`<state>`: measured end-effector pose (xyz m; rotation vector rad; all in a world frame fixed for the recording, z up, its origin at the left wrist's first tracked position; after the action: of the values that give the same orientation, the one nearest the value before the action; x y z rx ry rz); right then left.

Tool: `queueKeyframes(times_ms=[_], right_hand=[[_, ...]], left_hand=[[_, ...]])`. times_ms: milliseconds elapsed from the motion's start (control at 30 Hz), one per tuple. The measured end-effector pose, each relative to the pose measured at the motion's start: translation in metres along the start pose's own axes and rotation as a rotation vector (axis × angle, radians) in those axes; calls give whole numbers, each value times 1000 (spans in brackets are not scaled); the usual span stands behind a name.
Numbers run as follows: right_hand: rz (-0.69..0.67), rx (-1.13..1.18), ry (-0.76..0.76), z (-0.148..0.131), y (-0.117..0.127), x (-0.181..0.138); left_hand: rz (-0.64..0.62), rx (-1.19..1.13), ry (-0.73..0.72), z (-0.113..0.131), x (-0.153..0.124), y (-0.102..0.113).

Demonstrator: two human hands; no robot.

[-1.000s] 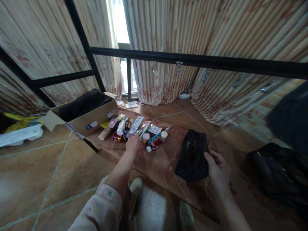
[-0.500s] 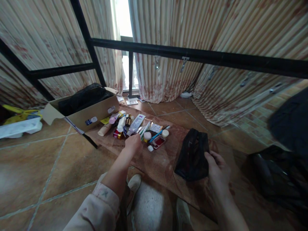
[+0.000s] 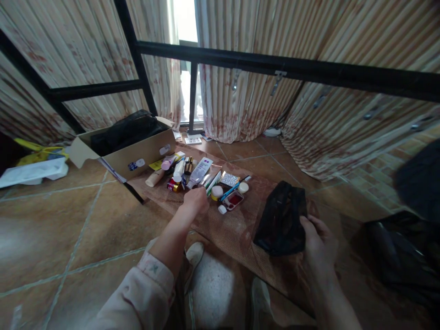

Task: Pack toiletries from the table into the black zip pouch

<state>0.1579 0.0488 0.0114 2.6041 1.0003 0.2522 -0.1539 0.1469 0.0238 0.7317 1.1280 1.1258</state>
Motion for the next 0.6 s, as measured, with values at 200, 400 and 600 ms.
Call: queueKeyframes(times_ms=[200, 400, 600], right_hand=[[6, 16, 53, 9, -1, 4], [1, 51, 29, 11, -2, 3], [-28, 20, 20, 5, -1, 0]], left_hand=[[30, -17, 16, 1, -1, -3], [81, -33, 2, 9, -2, -6], [103, -54, -28, 15, -3, -10]])
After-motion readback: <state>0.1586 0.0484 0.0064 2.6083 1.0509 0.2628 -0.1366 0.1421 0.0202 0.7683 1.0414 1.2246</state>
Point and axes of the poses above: each hand's wrist, its own x-axis towards the middle knuckle, its own y-axis out of the back of the hand, z = x × y, the point moved 2 cm from there along x, towards the middle knuckle, and after that the axes turned 10 degrees about -x, right-handed, at the moved point
